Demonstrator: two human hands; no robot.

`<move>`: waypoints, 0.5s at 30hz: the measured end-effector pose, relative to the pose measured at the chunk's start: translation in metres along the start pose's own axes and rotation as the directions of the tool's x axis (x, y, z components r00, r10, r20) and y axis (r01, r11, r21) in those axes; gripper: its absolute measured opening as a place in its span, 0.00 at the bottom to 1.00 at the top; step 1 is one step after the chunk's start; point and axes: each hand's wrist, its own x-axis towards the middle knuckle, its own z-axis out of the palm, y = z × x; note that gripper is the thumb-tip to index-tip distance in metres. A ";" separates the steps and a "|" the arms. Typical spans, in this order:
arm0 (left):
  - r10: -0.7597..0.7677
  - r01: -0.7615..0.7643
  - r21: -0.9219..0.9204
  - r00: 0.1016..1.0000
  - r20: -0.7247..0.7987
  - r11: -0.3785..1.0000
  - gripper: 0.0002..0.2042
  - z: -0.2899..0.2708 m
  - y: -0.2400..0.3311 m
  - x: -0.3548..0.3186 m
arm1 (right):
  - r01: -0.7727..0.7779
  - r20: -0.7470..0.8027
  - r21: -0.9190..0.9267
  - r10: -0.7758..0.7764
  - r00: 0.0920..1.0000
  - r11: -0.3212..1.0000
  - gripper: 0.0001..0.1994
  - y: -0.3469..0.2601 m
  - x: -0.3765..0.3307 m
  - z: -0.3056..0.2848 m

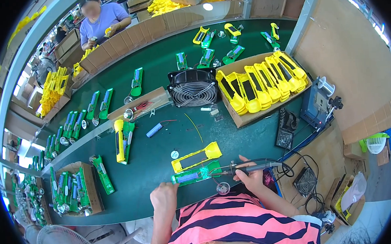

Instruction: Soldering wires and electronic components inside yellow plastic flashlight housings at a factory workstation.

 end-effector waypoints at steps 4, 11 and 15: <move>0.158 -0.218 -0.144 0.926 -0.343 0.965 0.09 0.005 0.010 0.006 | 0.060 0.040 -0.074 -0.057 0.998 0.995 0.05 0.002 0.003 -0.002; 0.238 -0.391 -0.411 0.896 -0.375 0.824 0.11 0.036 0.031 0.004 | -0.018 0.060 -0.065 0.022 0.998 0.998 0.04 -0.001 0.004 -0.002; 0.306 -0.402 -0.358 0.905 -0.297 0.842 0.10 0.033 0.034 0.008 | -0.046 0.035 -0.008 0.047 0.998 0.999 0.04 -0.001 0.004 0.000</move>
